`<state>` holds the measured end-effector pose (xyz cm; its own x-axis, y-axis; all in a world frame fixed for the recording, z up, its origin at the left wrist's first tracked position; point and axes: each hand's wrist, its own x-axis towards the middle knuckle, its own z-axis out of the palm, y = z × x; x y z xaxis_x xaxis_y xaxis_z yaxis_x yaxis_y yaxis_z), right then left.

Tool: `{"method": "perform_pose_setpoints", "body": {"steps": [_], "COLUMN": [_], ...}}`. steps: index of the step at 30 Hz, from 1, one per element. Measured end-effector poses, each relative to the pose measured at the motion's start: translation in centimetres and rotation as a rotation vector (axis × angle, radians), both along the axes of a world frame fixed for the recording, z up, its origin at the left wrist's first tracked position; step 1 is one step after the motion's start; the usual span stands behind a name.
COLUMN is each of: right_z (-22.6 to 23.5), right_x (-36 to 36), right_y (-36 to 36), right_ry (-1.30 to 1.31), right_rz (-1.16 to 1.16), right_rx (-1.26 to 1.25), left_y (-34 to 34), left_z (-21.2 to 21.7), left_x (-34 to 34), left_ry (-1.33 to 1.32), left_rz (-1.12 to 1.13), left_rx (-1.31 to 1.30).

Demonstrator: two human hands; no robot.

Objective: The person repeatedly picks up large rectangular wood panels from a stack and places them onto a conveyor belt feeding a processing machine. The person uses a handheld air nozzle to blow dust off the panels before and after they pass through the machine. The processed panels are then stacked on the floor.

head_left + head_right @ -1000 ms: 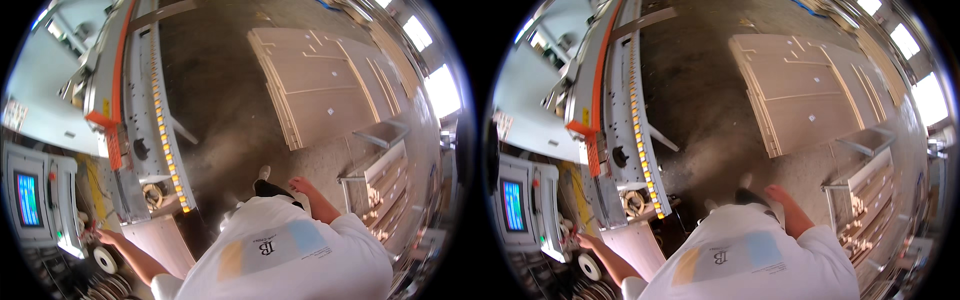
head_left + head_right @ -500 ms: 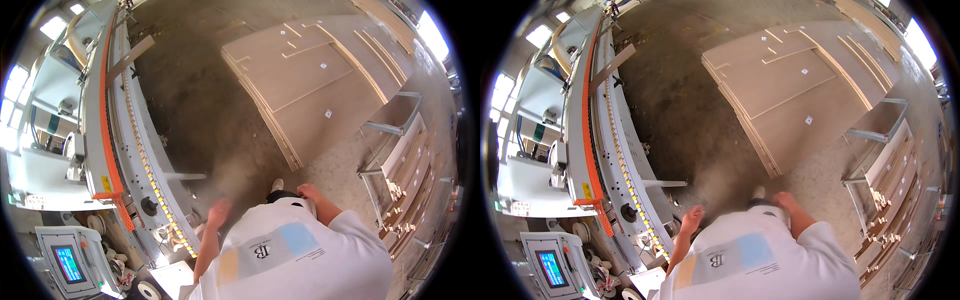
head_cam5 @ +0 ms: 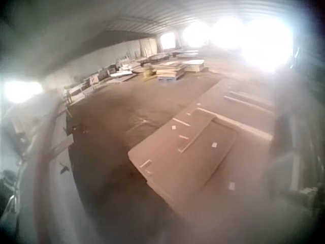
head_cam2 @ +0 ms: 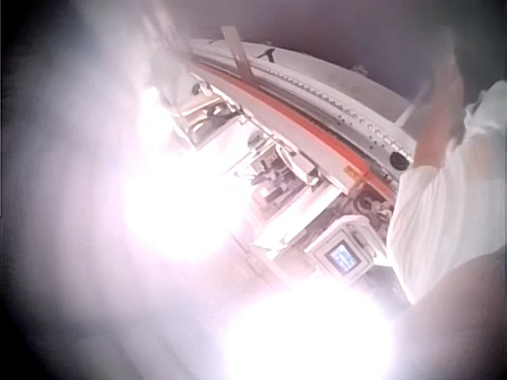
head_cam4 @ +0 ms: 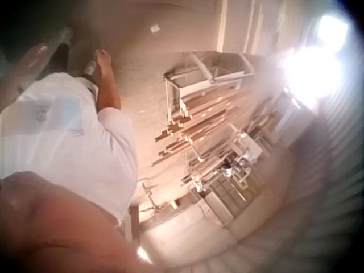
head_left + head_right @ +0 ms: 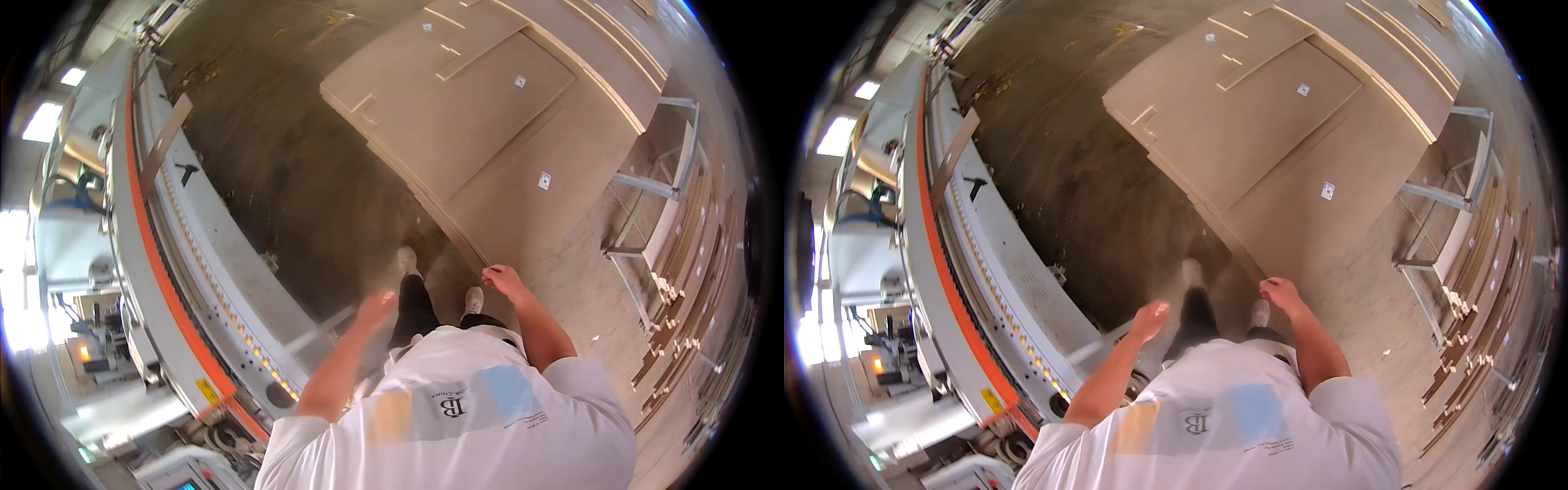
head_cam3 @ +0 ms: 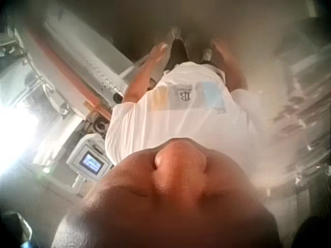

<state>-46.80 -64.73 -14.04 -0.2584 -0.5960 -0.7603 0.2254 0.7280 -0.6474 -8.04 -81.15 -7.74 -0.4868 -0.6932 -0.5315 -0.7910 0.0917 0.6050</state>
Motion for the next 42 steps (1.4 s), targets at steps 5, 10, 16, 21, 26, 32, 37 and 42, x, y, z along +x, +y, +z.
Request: {"method": "perform_pose_setpoints", "body": {"steps": [5, 10, 16, 21, 26, 32, 37, 42], "right_z": [-4.2, -4.3, -3.9, -6.6, -2.4, -9.2, -6.8, -6.1], "right_x": [1.4, 2.9, 3.2, 3.9, 4.2, 11.6, 16.3, 18.2], "right_y": [-8.4, -16.7, -26.2, -28.2, -29.1, -25.1, -23.5, -23.9], "right_ry": [0.004, 0.025, 0.036, 0.134, 0.157, 0.221, -0.094, -0.125], "right_rz": [-0.167, -0.355, -0.58, -0.662, -0.647, -0.582, -0.357, -0.071], "right_rx": [-0.034, 0.079, 0.06, 0.097, 0.061, 0.087, 0.089, 0.17], "left_y": [-17.7, -35.7, -48.4, -49.3, -49.5, -48.5, -49.6, -51.2], "left_z": [-8.5, -10.0, -16.9, -16.2, -15.8, -13.8, -15.0, -15.0], "left_x": [-7.4, -19.5, -23.6, -25.2, -23.6, -19.2, -10.9, -7.3], "left_ry": [-0.012, 0.047, 0.06, 0.038, 0.046, -0.066, -0.149, -0.443], "left_rz": [-0.248, -0.111, -0.12, -0.216, -0.2, -0.147, -0.292, -0.445], "left_rx": [-0.308, -0.254, -0.417, -0.39, -0.4, -0.313, -0.34, -0.139]}}
